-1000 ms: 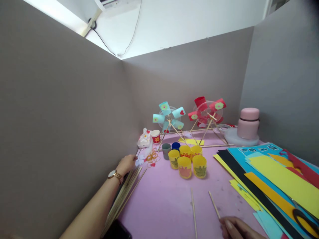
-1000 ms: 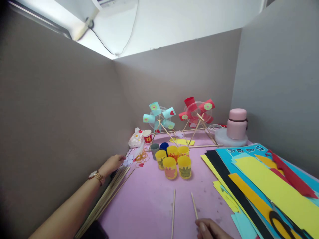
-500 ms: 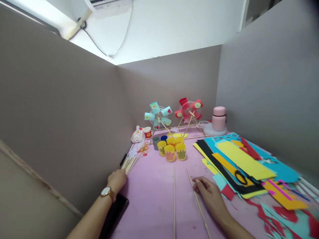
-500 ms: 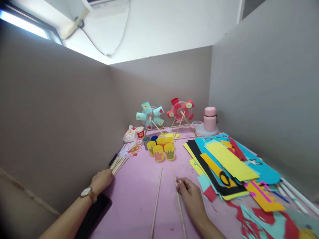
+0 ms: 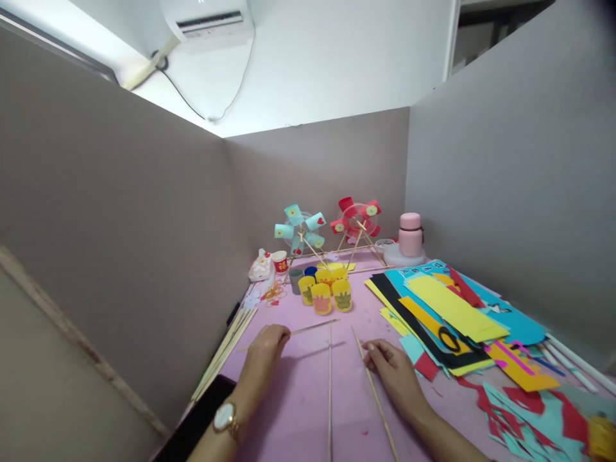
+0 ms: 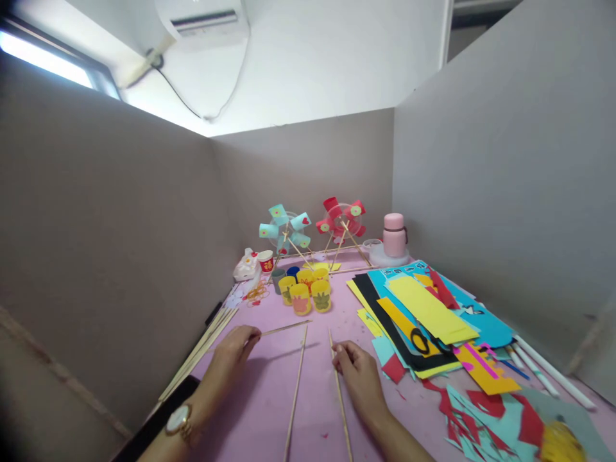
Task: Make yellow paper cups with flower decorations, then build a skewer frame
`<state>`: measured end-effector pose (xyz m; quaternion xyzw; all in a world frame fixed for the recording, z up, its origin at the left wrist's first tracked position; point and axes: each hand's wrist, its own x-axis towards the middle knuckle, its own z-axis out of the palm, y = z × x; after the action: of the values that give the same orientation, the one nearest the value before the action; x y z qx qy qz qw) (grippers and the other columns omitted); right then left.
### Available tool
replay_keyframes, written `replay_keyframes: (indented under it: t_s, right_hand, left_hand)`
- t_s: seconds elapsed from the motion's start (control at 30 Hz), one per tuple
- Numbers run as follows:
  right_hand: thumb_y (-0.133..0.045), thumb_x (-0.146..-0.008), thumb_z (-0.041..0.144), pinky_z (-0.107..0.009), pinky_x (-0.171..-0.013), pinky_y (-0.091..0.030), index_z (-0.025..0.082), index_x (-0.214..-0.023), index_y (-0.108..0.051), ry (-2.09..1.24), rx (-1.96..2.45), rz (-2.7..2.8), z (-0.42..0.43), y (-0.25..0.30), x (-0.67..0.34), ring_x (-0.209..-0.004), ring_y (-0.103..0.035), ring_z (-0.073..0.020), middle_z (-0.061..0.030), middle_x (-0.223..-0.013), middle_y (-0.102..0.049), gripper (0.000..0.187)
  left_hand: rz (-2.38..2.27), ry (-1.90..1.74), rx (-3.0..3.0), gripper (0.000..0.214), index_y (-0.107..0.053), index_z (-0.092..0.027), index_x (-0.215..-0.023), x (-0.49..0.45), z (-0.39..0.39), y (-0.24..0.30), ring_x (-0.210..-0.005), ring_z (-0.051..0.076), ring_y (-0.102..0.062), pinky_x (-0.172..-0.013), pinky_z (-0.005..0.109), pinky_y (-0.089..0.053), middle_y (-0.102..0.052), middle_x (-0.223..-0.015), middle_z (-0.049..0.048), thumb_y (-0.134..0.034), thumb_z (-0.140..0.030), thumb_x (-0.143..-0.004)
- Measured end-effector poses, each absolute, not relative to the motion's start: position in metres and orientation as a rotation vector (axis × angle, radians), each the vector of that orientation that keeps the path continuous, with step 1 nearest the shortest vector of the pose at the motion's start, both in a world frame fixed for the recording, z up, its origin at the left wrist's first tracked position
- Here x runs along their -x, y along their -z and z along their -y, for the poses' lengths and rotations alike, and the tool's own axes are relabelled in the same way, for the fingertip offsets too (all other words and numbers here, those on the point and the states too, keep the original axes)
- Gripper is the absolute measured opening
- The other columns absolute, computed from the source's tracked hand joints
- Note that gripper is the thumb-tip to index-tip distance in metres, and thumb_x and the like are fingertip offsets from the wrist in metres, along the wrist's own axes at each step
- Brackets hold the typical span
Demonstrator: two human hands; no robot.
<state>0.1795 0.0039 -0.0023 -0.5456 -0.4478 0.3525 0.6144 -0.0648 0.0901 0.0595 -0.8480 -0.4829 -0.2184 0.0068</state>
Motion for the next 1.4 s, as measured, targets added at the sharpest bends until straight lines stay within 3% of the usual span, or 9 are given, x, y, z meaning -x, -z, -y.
replay_keyframes:
  t_s: [0.27, 0.43, 0.7, 0.83, 1.4]
  right_hand:
    - [-0.055, -0.078, 0.050, -0.025, -0.053, -0.041, 0.017, -0.089, -0.059, -0.870, 1.173, 0.934, -0.003, -0.006, -0.174, -0.056, -0.052, -0.0132, -0.0001, -0.066, -0.060, 0.035]
    - [-0.059, -0.075, 0.052, -0.020, -0.039, -0.031, 0.018, -0.065, -0.052, -0.979, 1.143, 0.876, -0.006, -0.010, -0.169, -0.040, -0.043, -0.0075, 0.0021, -0.054, -0.057, 0.036]
    - [-0.060, -0.073, 0.055, -0.019, -0.039, -0.027, 0.018, -0.072, -0.055, -1.070, 1.077, 0.803, -0.008, -0.007, -0.169, -0.040, -0.044, -0.0065, 0.0020, -0.057, -0.060, 0.037]
    - [-0.064, -0.071, 0.052, -0.020, -0.041, -0.027, 0.017, -0.065, -0.053, -1.086, 1.085, 0.791, -0.010, -0.006, -0.174, -0.039, -0.043, -0.0058, 0.0025, -0.055, -0.060, 0.036]
    - [-0.067, -0.068, 0.050, -0.020, -0.042, -0.034, 0.017, -0.068, -0.054, -1.073, 1.155, 0.825, -0.014, -0.007, -0.186, -0.042, -0.049, -0.0074, 0.0014, -0.058, -0.063, 0.035]
  left_hand:
    - [1.216, 1.161, 2.804, 0.020, -0.056, -0.020, -0.084, 0.023, -0.063, -0.023, -0.079, 0.019, -0.060, -0.071, 0.032, -0.049, -0.063, -0.081, 0.0057, -0.039, -0.029, -0.090]
    - [1.104, 1.243, 2.871, 0.018, -0.058, -0.021, -0.085, 0.029, -0.062, -0.019, -0.079, 0.019, -0.060, -0.070, 0.032, -0.050, -0.064, -0.081, 0.0054, -0.043, -0.030, -0.089]
    - [1.097, 1.177, 2.920, 0.027, -0.061, -0.023, -0.081, 0.038, -0.069, -0.014, -0.070, 0.017, -0.062, -0.063, 0.027, -0.051, -0.066, -0.074, 0.0033, -0.041, -0.040, -0.089]
    - [1.091, 1.114, 2.904, 0.029, -0.061, -0.023, -0.079, 0.039, -0.070, -0.011, -0.066, 0.017, -0.062, -0.061, 0.027, -0.050, -0.065, -0.070, 0.0021, -0.039, -0.039, -0.090]
    - [1.074, 1.122, 2.860, 0.030, -0.061, -0.023, -0.080, 0.040, -0.070, -0.011, -0.068, 0.017, -0.062, -0.063, 0.028, -0.049, -0.066, -0.072, 0.0030, -0.039, -0.040, -0.090]
